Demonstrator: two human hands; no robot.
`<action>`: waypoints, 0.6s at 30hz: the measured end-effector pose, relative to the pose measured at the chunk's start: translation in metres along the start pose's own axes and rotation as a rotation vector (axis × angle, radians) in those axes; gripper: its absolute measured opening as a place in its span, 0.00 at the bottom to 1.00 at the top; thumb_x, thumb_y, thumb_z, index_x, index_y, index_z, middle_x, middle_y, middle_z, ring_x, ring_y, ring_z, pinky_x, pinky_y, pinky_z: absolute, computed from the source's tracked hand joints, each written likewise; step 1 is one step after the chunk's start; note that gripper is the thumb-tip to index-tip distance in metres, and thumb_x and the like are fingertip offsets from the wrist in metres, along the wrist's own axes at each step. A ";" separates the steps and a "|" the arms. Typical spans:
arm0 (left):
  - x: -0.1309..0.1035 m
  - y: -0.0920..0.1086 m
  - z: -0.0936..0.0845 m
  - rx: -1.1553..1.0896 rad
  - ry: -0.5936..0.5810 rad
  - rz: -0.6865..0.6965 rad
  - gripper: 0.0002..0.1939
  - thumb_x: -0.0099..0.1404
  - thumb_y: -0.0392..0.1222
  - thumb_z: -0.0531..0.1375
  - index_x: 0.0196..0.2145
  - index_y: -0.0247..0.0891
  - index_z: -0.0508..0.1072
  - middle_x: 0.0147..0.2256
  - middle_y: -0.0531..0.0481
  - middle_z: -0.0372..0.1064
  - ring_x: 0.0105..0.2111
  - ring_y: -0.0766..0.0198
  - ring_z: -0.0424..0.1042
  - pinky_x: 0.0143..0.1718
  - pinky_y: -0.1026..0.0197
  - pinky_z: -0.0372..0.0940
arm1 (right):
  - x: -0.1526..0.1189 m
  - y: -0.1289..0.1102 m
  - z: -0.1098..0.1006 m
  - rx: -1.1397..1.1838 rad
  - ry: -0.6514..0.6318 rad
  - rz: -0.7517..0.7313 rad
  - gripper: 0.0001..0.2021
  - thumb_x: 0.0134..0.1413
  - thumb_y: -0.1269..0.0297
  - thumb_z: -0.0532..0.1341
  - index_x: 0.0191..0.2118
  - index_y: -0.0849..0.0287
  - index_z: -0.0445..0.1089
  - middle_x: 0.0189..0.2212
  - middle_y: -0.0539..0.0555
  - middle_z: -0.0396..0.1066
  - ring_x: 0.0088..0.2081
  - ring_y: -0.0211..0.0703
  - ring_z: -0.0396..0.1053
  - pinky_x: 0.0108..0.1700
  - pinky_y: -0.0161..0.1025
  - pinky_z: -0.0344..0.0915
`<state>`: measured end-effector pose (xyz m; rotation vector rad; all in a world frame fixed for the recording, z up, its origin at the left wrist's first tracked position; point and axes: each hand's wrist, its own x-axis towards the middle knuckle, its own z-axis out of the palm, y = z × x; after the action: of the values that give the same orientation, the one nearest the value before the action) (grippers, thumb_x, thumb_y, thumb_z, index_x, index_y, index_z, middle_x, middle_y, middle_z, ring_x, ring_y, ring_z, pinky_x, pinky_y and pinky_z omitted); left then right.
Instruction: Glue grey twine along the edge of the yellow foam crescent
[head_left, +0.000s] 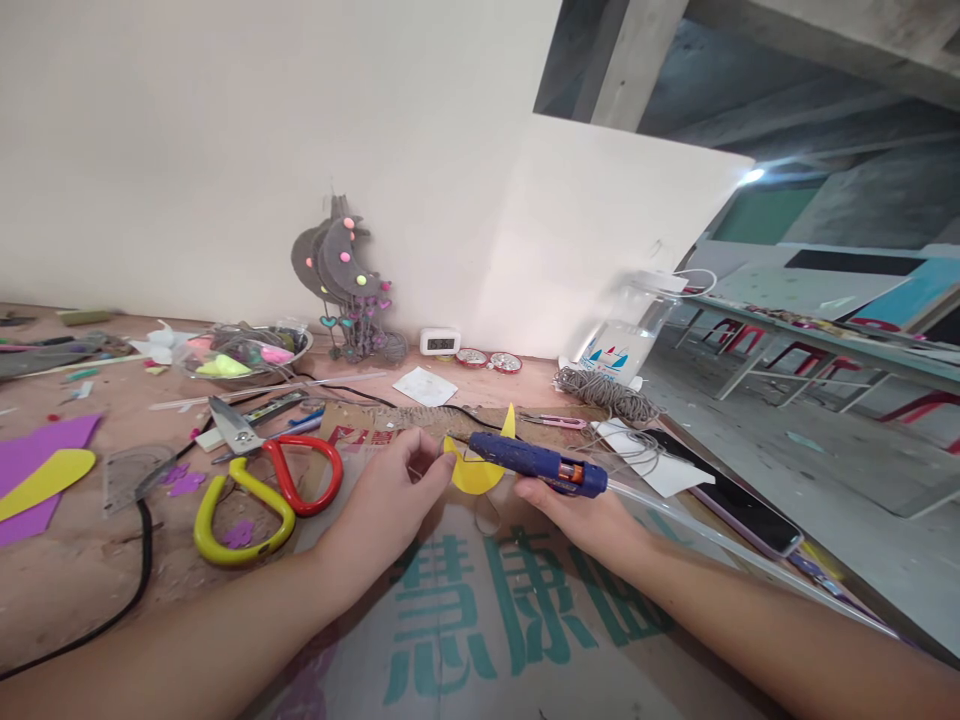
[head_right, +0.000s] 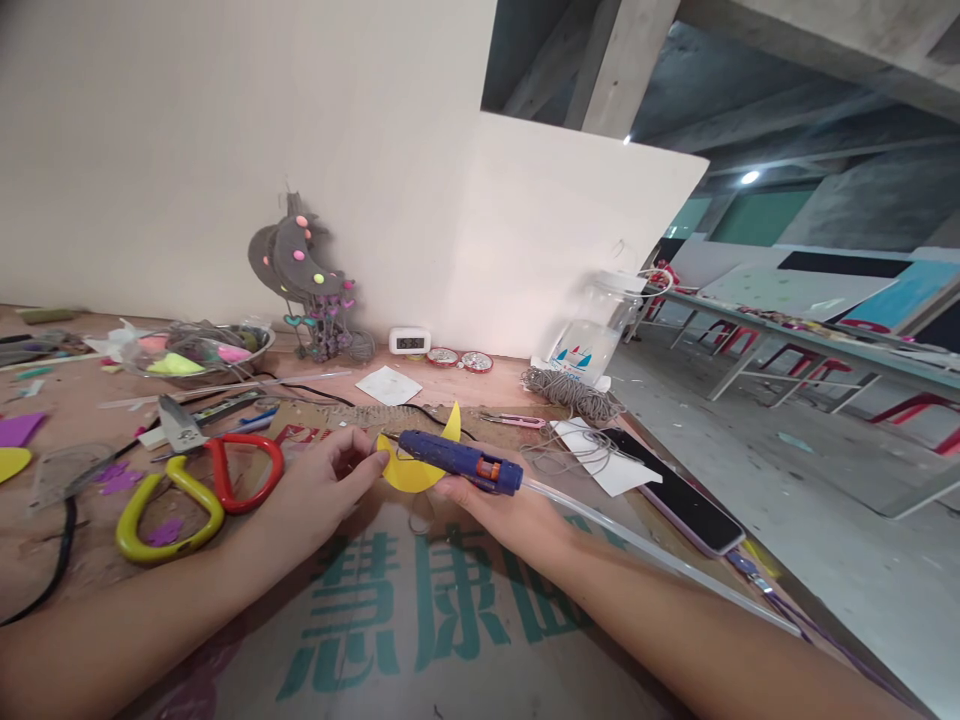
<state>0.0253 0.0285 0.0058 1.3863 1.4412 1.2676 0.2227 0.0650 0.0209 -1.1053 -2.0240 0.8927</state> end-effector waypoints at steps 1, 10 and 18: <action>0.000 0.000 0.000 0.001 0.001 0.000 0.11 0.58 0.47 0.55 0.25 0.38 0.62 0.21 0.57 0.61 0.21 0.71 0.59 0.20 0.69 0.52 | 0.000 0.000 0.000 0.006 0.001 -0.015 0.12 0.47 0.58 0.61 0.39 0.54 0.73 0.35 0.50 0.75 0.37 0.46 0.72 0.39 0.39 0.70; -0.002 0.003 0.000 0.002 -0.019 0.012 0.10 0.59 0.46 0.54 0.26 0.38 0.62 0.22 0.57 0.61 0.23 0.70 0.60 0.23 0.68 0.53 | 0.000 -0.001 0.000 0.002 -0.013 -0.006 0.12 0.48 0.56 0.60 0.39 0.54 0.72 0.34 0.50 0.75 0.36 0.46 0.72 0.37 0.39 0.70; 0.000 0.004 0.000 0.024 0.002 0.006 0.10 0.59 0.46 0.54 0.25 0.38 0.62 0.21 0.58 0.59 0.22 0.70 0.58 0.22 0.68 0.52 | 0.000 -0.010 0.001 -0.028 0.018 0.036 0.11 0.48 0.57 0.59 0.37 0.54 0.72 0.28 0.51 0.74 0.30 0.44 0.70 0.30 0.37 0.67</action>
<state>0.0263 0.0284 0.0097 1.4063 1.4590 1.2595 0.2181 0.0606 0.0283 -1.1650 -2.0132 0.8716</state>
